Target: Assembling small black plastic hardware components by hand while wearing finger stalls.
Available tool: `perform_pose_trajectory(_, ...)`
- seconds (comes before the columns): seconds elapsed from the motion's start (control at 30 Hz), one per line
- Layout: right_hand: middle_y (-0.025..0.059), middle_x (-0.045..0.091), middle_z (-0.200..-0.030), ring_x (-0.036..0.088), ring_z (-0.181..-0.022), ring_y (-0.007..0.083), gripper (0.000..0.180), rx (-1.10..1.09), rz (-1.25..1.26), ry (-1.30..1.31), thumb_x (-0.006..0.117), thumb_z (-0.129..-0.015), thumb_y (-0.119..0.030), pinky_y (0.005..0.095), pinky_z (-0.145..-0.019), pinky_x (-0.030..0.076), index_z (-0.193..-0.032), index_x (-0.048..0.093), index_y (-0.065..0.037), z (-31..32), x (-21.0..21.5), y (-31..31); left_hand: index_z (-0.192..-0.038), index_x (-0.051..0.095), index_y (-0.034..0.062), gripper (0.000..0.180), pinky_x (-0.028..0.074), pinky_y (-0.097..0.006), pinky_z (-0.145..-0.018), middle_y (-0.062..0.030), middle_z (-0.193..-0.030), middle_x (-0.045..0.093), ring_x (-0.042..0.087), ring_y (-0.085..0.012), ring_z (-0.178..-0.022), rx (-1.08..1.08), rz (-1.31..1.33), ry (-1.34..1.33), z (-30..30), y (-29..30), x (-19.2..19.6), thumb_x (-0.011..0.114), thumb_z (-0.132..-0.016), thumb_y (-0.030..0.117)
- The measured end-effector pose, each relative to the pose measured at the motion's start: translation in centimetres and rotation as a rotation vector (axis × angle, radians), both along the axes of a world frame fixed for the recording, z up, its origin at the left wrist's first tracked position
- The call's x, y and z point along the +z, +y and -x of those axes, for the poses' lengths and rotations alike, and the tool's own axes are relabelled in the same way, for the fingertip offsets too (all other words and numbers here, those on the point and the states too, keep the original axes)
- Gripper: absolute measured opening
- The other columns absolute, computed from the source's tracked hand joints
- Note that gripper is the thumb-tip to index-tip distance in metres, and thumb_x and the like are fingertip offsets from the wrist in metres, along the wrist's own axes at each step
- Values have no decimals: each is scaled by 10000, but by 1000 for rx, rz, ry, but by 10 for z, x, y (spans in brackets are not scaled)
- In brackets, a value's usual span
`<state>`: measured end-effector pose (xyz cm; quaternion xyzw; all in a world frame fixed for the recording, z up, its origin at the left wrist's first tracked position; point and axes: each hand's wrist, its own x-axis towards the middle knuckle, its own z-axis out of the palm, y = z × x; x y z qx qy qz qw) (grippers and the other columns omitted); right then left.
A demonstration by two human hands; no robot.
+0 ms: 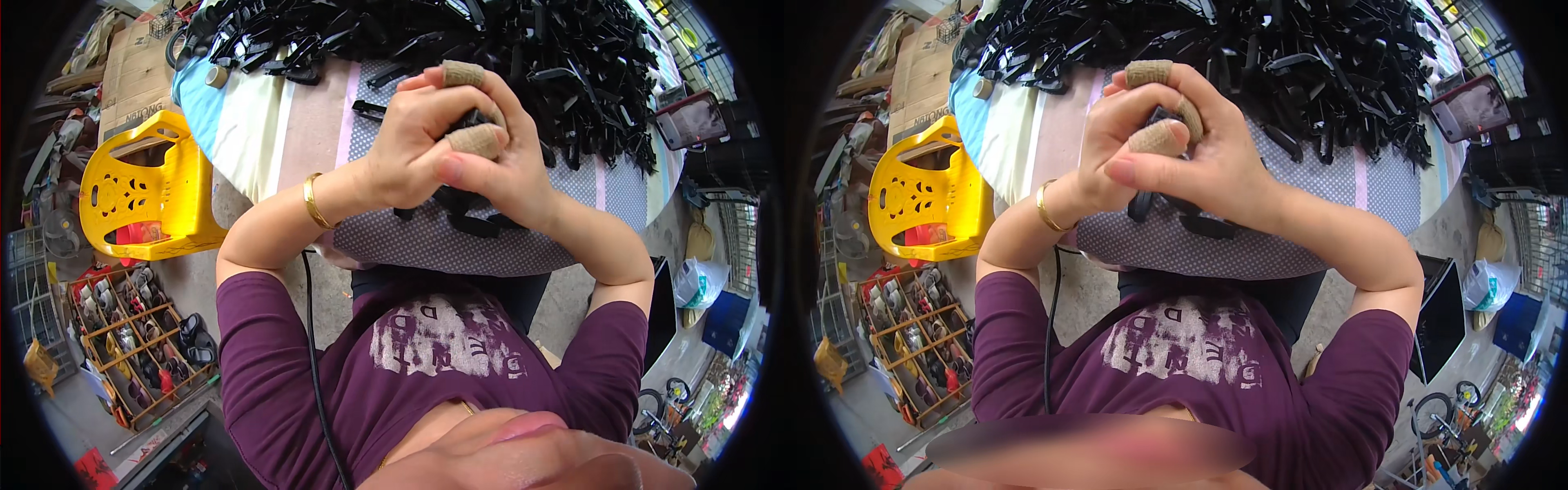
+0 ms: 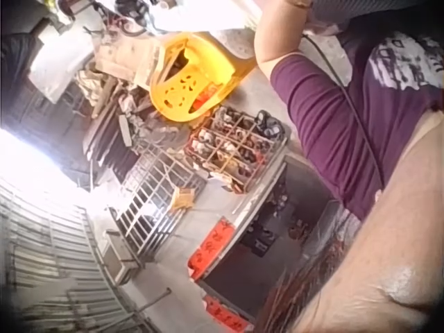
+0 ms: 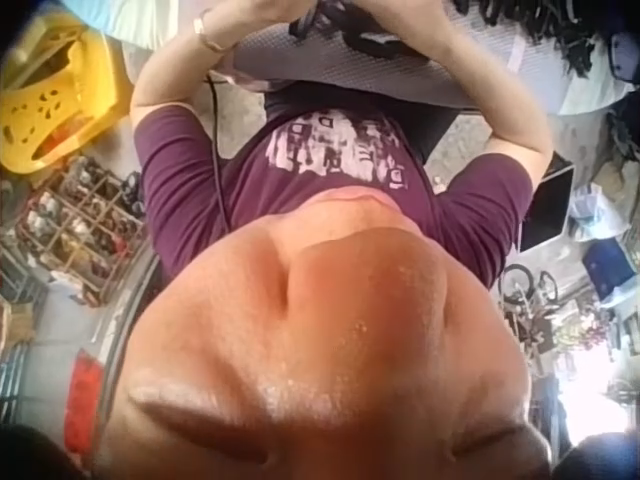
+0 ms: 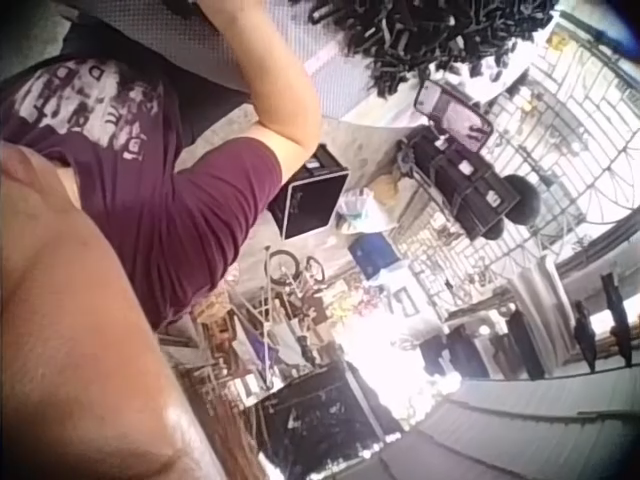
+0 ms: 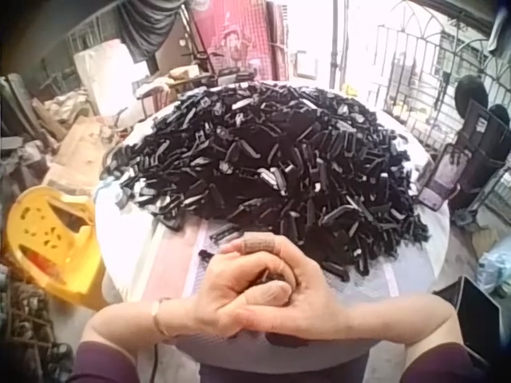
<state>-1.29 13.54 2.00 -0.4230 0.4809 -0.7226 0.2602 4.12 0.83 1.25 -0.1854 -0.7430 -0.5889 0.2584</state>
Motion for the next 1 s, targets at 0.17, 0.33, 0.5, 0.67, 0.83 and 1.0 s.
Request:
perform_pose_trajectory(0.17, 127, 544, -1198, 536, -1096, 177, 616, 12, -12, -79, 766, -758, -234, 301, -946, 442, -1240, 459, -4, 0, -1, 2, -827, 635, 16, 247, 453, -297, -629, -77, -750, 634, 590, -175, -644, 52, 43, 58, -2, 3, 3, 611, -807, 261)
perform_pose_trajectory(0.33, 118, 519, -1274, 525, -1142, 179, 792, 258, 5, 182, 768, -761, -346, 302, -958, 441, -1368, 367, -31, 43, 3, -3, -899, 636, 5, 180, 480, -265, -614, -93, -758, 644, 617, -131, -684, -49, -34, -193, -5, -4, 16, 624, -848, 177)
perform_pose_trajectory(0.5, 78, 651, -1040, 612, -871, 151, 352, -258, -275, 569, 578, -926, -313, 246, -770, 477, -1106, 626, -14, 90, 5, 17, -1032, 612, 65, 441, 499, -384, -703, -127, -905, 627, 621, -298, -834, -90, 707, -88, -9, 6, 0, 648, -810, 444)
perform_pose_trajectory(0.67, 52, 575, -785, 602, -745, 234, 211, -505, -456, 1368, 718, -746, -228, 317, -631, 500, -861, 674, -57, 59, -26, 1, -1232, 543, 102, 621, 386, -411, -957, -138, -1143, 560, 453, -324, -1146, -185, 782, -144, -22, 0, 11, 675, -752, 474)
perform_pose_trajectory(0.83, 39, 532, -861, 567, -802, 199, 285, -500, -613, 1463, 717, -722, -308, 306, -668, 499, -850, 677, -56, 50, -27, 5, -994, 670, 80, 260, 449, -367, -870, -100, -1082, 591, 535, -270, -1039, 400, 955, -114, -27, -84, 14, 709, -740, 117)
perform_pose_trajectory(1.0, 40, 557, -893, 564, -806, 188, 185, -470, -585, 1469, 706, -757, -206, 301, -668, 502, -838, 677, -43, 48, -29, -6, -968, 668, 110, 265, 463, -379, -845, -86, -1067, 559, 521, -297, -984, 750, 1156, -177, -31, -157, -14, 686, -706, 78)
